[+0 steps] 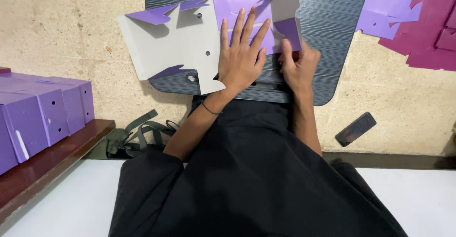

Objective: Folding flat cardboard cutouts into assembled purple boxes on a lap desk

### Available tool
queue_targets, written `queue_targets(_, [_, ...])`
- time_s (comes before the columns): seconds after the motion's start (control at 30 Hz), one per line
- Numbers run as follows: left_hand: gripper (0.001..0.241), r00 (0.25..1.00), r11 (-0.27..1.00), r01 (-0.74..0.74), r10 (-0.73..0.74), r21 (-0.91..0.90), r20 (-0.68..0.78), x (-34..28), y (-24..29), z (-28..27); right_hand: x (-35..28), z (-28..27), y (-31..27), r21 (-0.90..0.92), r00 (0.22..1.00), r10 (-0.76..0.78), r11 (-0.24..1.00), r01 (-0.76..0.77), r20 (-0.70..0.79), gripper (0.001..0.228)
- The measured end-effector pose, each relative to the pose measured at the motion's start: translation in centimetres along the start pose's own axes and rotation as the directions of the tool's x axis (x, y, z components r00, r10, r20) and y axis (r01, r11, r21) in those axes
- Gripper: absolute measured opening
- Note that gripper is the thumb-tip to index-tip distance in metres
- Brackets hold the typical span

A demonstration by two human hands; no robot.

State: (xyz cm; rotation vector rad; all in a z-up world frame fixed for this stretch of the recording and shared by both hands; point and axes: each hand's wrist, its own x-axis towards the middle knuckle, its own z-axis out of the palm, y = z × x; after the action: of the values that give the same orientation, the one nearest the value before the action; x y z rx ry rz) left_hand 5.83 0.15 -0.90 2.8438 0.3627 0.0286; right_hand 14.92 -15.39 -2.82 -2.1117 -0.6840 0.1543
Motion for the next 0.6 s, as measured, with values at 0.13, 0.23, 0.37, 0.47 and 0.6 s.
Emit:
queue_targets(0.13, [0.062, 1.000, 1.000, -0.004, 0.004, 0.024, -0.027, -0.1, 0.0, 0.0, 0.1, -0.1, -0.3, 0.096, 1.000, 0.016, 0.995, -0.016, 0.005, 0.058])
queue_targets(0.23, [0.062, 1.000, 1.000, -0.002, 0.002, 0.008, -0.029, 0.0, 0.0, 0.2, 0.1, 0.2, 1.1, 0.024, 0.999, -0.022, 0.999, 0.022, -0.038, 0.059])
queue_targets(0.37, [0.062, 1.000, 1.000, 0.002, -0.002, 0.007, 0.004, 0.0, 0.0, -0.2, 0.2, 0.1, 0.8, -0.010, 0.997, -0.060, 0.998, 0.060, -0.045, 0.058])
queue_targets(0.47, [0.062, 1.000, 1.000, 0.002, -0.002, 0.005, 0.012, 0.0, 0.0, -0.2, 0.3, 0.1, 1.0, 0.016, 0.997, -0.057, 0.998, 0.057, -0.046, 0.059])
queue_targets(0.6, [0.061, 1.000, 1.000, -0.005, 0.005, 0.000, -0.025, 0.0, 0.0, 0.1, 0.4, 0.3, 1.7, -0.086, 0.995, -0.098, 0.991, 0.099, 0.011, 0.043])
